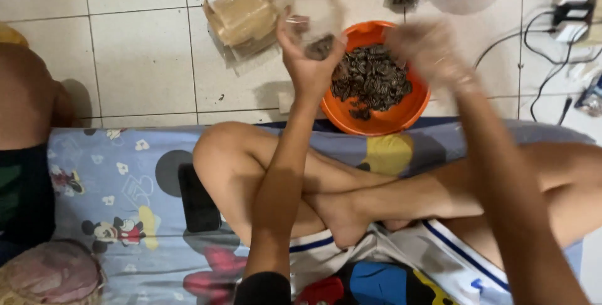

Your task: Manually filling plastic bags with small cookies from a bowl while sitting on the floor.

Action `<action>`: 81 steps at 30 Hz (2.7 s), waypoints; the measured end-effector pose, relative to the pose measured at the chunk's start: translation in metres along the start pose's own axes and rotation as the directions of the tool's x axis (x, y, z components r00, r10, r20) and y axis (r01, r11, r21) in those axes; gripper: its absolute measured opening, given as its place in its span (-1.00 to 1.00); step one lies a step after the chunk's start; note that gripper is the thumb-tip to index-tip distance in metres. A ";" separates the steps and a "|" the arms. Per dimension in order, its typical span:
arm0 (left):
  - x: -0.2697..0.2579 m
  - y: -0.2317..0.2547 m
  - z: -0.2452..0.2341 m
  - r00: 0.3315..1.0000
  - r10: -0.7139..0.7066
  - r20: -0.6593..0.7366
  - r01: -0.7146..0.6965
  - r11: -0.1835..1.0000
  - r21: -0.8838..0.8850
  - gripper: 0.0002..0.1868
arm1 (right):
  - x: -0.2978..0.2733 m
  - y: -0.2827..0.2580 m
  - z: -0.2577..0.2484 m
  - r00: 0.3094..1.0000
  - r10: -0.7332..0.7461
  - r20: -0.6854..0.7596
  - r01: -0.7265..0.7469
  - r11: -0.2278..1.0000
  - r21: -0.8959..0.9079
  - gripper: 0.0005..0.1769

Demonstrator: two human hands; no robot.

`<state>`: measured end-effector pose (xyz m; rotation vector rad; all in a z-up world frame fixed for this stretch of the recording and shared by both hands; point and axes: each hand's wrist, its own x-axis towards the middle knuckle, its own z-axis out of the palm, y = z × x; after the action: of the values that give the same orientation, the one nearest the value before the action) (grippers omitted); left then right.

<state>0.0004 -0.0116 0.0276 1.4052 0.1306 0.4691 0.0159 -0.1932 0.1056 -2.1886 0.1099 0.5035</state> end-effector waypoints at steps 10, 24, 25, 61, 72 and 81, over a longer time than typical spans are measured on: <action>0.010 -0.016 0.004 0.998 -0.056 0.006 0.056 0.998 0.001 -0.09 | 0.076 0.134 0.126 0.948 0.102 0.301 0.130 0.739 -0.661 -0.94; 0.009 -0.037 0.011 0.996 0.070 0.062 -0.089 0.913 0.398 0.10 | 0.074 0.136 0.146 0.953 -0.032 0.302 0.106 0.967 -0.232 -0.80; 0.009 -0.040 0.011 0.995 0.077 0.058 -0.094 0.913 0.397 0.10 | 0.073 0.128 0.149 0.953 -0.037 0.301 0.112 0.966 -0.234 -0.80; -0.025 -0.031 -0.014 0.870 0.103 0.483 -0.459 0.526 0.716 -0.22 | -0.035 0.022 -0.007 0.755 -0.454 -0.472 0.633 0.693 0.345 -0.81; -0.022 -0.012 -0.009 0.993 -0.016 0.116 -0.055 0.815 0.578 0.06 | 0.015 0.060 0.010 0.729 -0.443 -0.522 0.652 0.681 0.332 -0.78; -0.004 0.002 -0.003 0.997 0.013 -0.074 0.019 0.907 0.420 -0.02 | 0.022 0.055 0.090 0.897 0.129 0.422 0.181 0.764 -0.620 -0.56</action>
<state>-0.0048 -0.0099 0.0280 1.8109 0.3104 0.5109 -0.0064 -0.1557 0.0076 -2.6633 -0.4105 1.1541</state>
